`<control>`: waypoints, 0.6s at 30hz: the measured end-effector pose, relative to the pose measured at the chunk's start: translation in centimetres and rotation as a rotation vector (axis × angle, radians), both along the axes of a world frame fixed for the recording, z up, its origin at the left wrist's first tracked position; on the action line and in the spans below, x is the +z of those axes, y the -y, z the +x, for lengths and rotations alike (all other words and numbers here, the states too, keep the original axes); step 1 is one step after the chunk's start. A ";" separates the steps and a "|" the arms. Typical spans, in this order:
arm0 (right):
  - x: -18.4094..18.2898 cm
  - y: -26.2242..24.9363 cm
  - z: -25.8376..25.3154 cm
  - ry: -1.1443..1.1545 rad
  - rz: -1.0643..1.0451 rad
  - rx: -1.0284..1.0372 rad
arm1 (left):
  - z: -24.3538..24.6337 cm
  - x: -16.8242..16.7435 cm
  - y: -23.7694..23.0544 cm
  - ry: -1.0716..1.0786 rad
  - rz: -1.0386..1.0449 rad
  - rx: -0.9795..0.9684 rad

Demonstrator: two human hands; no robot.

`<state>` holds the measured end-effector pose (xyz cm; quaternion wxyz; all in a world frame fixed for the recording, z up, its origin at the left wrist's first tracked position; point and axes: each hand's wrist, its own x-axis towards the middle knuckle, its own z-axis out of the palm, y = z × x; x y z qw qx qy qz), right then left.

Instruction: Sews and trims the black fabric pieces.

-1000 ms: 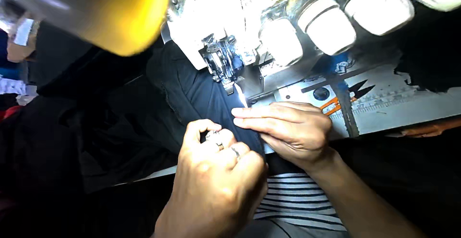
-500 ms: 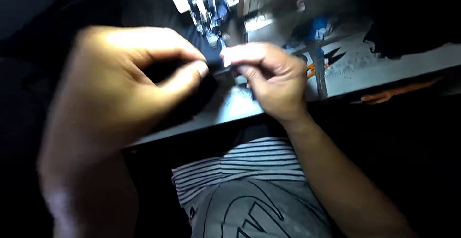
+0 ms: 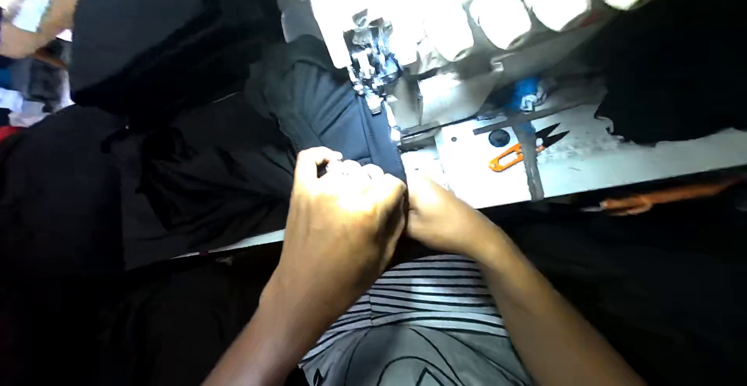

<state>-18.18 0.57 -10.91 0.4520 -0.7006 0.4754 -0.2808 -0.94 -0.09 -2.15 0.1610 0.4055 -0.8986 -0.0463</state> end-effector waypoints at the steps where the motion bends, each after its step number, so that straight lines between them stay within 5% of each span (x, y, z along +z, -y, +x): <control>1: -0.2 -0.1 -0.5 -0.025 -0.141 -0.198 | 0.2 -0.4 -0.2 -0.021 0.001 0.018; 4: 1.3 0.9 -1.2 -0.029 -0.543 -0.510 | 0.3 -0.7 -0.6 -0.102 0.008 0.042; 8: 1.3 3.3 -1.5 0.059 -0.833 -0.262 | 0.3 0.0 -0.5 -0.133 -0.033 0.048; 18: -0.9 3.7 -1.2 0.200 -0.862 -0.306 | -0.2 -1.9 0.0 -0.150 -0.033 0.043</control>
